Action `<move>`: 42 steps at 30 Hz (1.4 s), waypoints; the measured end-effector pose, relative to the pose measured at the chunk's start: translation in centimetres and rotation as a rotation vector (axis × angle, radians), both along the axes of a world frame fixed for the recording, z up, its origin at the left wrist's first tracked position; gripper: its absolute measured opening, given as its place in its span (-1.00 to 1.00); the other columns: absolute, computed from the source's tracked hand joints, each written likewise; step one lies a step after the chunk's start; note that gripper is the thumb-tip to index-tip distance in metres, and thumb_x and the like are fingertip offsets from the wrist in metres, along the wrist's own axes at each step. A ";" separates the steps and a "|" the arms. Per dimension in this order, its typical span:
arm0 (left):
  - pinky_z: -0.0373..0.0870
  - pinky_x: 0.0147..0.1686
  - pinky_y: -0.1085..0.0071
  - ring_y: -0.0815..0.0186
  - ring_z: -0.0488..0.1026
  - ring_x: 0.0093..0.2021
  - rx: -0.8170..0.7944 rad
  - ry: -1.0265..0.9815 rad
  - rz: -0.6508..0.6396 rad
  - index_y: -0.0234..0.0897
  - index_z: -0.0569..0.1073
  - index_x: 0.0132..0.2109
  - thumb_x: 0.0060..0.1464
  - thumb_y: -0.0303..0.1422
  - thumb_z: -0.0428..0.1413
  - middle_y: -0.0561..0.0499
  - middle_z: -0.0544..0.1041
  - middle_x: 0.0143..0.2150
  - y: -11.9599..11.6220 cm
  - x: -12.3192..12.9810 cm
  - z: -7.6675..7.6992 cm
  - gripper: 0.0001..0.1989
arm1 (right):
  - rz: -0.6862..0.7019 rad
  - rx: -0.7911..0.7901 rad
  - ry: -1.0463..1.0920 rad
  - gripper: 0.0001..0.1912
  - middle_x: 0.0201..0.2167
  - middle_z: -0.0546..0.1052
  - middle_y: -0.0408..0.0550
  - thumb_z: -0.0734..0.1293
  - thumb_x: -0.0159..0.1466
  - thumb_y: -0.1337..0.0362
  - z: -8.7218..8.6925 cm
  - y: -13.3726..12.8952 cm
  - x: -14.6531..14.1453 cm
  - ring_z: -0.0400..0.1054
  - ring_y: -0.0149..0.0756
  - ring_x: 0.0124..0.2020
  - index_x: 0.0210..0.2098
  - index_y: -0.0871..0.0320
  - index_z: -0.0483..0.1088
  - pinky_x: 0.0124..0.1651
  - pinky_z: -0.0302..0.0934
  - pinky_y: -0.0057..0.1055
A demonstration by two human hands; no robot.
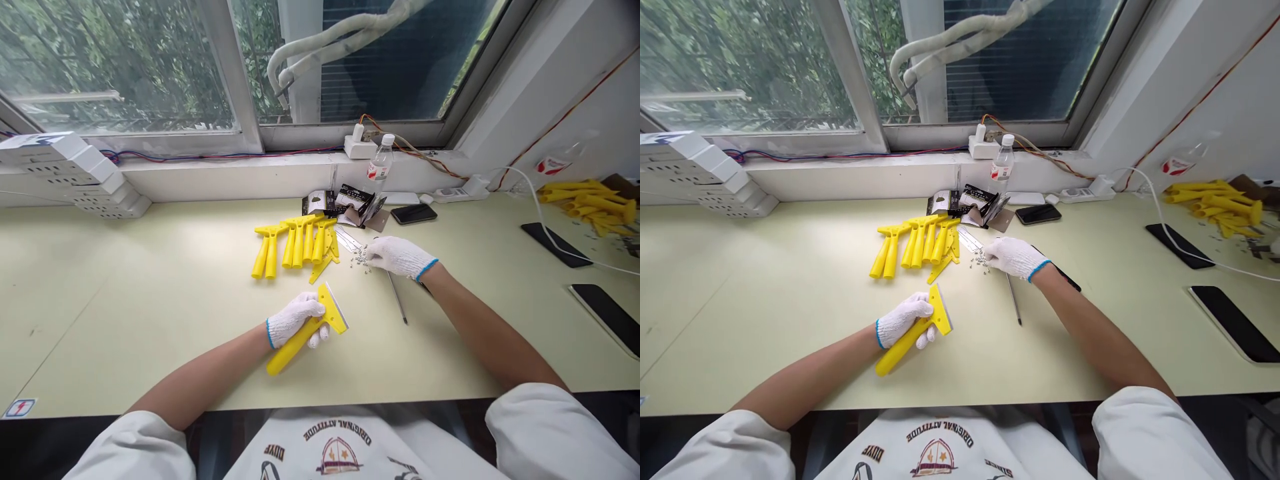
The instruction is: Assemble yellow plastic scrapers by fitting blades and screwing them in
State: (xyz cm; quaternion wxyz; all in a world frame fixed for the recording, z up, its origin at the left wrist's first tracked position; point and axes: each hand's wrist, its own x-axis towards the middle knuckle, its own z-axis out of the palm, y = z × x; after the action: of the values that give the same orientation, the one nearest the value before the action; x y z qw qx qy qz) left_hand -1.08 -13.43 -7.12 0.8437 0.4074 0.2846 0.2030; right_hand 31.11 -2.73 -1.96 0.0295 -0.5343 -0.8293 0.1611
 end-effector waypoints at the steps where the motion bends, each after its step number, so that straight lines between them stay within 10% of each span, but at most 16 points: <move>1: 0.39 -0.68 0.43 0.26 0.50 -0.65 0.006 0.007 0.000 -0.35 0.47 -0.18 0.06 -0.17 0.26 -0.12 0.63 -0.45 0.0 0.0 0.0 -0.67 | 0.004 -0.005 -0.011 -0.84 -0.23 0.62 0.12 0.44 0.34 0.25 -0.1 0.1 -0.2 0.41 -0.14 -0.15 -0.31 0.18 0.66 -0.11 0.13 -0.28; 21: 0.44 -0.64 0.44 0.31 0.48 -0.66 0.062 0.071 -0.032 -0.41 0.58 -0.14 0.08 -0.23 0.23 -0.13 0.65 -0.42 -0.3 1.0 0.5 -0.69 | -0.079 -0.055 -0.016 -0.56 0.20 0.54 0.15 0.44 0.48 0.10 -1.4 -0.3 -2.8 0.52 -0.07 0.11 0.23 0.23 0.48 0.14 0.50 -0.06; 30: 0.40 -0.64 0.45 0.36 0.45 -0.66 0.125 0.088 -0.025 -0.38 0.58 -0.14 0.12 -0.28 0.19 -0.08 0.63 -0.41 -0.6 1.4 0.9 -0.74 | -0.007 -0.068 0.077 -0.81 -0.14 0.64 0.20 0.48 0.42 0.22 0.7 -1.5 -3.9 0.55 -0.03 -0.07 -0.12 0.27 0.57 0.03 0.41 -0.16; 35: 0.44 -0.62 0.44 0.34 0.48 -0.63 0.177 0.224 0.017 -0.36 0.57 -0.16 0.11 -0.34 0.15 -0.08 0.64 -0.39 -1.0 2.1 1.3 -0.80 | 0.370 -0.089 0.197 -0.87 -0.19 0.60 0.03 0.31 0.49 0.28 2.4 -5.7 -6.3 0.48 -0.19 -0.20 -0.15 0.17 0.49 -0.11 0.30 -0.30; 42: 0.47 -0.61 0.44 0.32 0.52 -0.60 0.224 0.309 0.068 -0.38 0.60 -0.07 0.20 -0.24 0.18 -0.08 0.63 -0.38 -1.2 2.6 1.1 -0.70 | 0.460 0.169 0.009 -0.75 -0.22 0.55 0.08 0.25 0.54 0.33 1.1 -8.9 -8.8 0.38 -0.20 -0.27 -0.21 0.23 0.53 -0.18 0.16 -0.29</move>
State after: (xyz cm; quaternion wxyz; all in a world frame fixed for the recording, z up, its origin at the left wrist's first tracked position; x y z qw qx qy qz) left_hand 1.56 -14.68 -5.98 0.7320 0.5151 0.4000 0.1970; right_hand 22.34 -11.61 -0.91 0.0401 -0.3265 -0.9394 0.0961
